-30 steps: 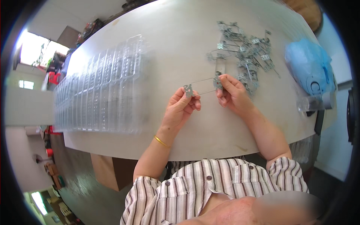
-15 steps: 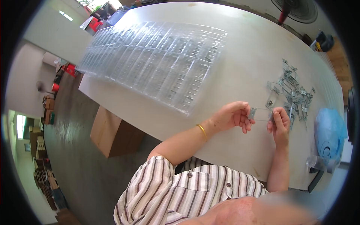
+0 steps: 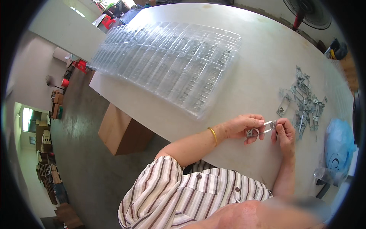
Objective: The person assembles metal components by hand by inserting a pin into a bracket and then places the finished piece into a plastic tray. This process is repeated with more brackets and pins, including picking up a new tray from a stack to continue the work.
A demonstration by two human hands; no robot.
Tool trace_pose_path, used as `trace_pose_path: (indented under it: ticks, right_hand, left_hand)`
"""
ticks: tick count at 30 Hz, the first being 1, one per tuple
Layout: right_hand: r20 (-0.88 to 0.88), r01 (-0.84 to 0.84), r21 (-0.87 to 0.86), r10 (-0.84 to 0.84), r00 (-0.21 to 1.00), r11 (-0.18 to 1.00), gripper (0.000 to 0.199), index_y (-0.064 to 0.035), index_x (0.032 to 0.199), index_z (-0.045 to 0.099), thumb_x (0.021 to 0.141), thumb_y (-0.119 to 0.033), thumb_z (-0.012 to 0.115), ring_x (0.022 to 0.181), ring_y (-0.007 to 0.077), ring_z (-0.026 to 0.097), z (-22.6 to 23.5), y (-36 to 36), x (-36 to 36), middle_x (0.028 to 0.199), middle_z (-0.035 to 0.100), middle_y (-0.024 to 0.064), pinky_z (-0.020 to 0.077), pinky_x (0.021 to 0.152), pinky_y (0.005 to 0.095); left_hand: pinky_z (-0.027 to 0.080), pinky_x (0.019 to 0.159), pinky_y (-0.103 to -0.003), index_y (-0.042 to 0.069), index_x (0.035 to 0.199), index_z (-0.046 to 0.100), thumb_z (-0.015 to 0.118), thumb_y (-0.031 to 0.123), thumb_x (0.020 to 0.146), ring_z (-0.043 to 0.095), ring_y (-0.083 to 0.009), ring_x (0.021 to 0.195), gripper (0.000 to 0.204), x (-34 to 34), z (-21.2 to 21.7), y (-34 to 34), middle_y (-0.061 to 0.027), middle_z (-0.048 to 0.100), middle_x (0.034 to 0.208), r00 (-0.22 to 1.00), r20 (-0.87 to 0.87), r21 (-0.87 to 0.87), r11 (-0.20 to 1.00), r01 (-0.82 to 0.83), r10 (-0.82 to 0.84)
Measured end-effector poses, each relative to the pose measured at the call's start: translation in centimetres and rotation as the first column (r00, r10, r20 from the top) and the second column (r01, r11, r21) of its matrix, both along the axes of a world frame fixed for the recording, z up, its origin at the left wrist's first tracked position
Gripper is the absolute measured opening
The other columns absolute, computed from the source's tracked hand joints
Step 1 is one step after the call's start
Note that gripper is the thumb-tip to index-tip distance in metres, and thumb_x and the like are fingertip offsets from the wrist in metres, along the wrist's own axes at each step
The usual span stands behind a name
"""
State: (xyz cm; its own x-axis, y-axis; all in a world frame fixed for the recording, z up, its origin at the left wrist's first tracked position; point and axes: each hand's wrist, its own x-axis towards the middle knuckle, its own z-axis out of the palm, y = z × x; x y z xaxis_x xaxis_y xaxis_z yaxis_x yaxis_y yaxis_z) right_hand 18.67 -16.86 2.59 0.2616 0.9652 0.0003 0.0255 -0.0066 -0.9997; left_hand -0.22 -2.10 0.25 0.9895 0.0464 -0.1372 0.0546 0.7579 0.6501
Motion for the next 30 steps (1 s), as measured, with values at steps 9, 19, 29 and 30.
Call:
trace_pose_path:
  ticks: [9,19,29,30]
  right_hand:
    - [-0.024,0.277,0.004,-0.277,0.961,0.961,0.018,-0.0046,0.109,0.058,0.105,-0.022,0.055,0.064,0.0109,0.057,0.0,1.5,3.0,0.074,0.064,0.0048,0.0439,0.059,0.0247]
    - [-0.074,0.348,0.231,-0.34,0.938,0.909,0.014,-0.0063,0.102,0.062,0.098,-0.018,0.067,0.077,0.0103,0.062,1.2,1.5,1.9,0.084,0.067,0.0033,0.0495,0.069,0.0258]
    - [0.034,0.279,0.339,-0.308,0.951,0.899,0.011,-0.0022,0.102,0.058,0.098,-0.01,0.065,0.077,0.0106,0.066,4.7,4.1,-1.9,0.098,0.066,0.0065,0.0552,0.066,0.0237]
    - [0.029,0.272,0.337,-0.299,0.954,0.901,0.011,-0.0022,0.102,0.058,0.098,-0.01,0.065,0.077,0.0106,0.066,4.5,4.2,-2.1,0.098,0.066,0.0065,0.0552,0.066,0.0237]
  left_hand:
    - [0.042,0.049,-0.028,0.007,0.097,0.057,0.048,0.032,0.096,0.057,-0.0195,0.058,0.026,-0.2,1.9,1.1,-0.0155,0.066,0.086,0.983,-0.084,0.061,0.985,-0.161,0.165]
    - [0.036,0.048,-0.027,0.007,0.103,0.054,0.035,0.033,0.104,0.046,-0.0165,0.051,0.032,0.7,1.0,0.9,-0.0103,0.059,0.079,0.98,-0.046,-0.093,0.976,-0.195,0.192]
    - [0.038,0.048,-0.026,-0.001,0.117,0.056,0.034,0.038,0.107,0.046,-0.0145,0.051,0.045,0.6,1.4,0.5,-0.0075,0.058,0.077,0.97,-0.108,-0.016,0.975,-0.22,0.217]
    - [0.038,0.048,-0.026,-0.001,0.117,0.056,0.034,0.038,0.107,0.046,-0.0145,0.051,0.045,0.8,1.4,0.4,-0.0075,0.058,0.077,0.967,-0.113,-0.016,0.973,-0.23,0.227]
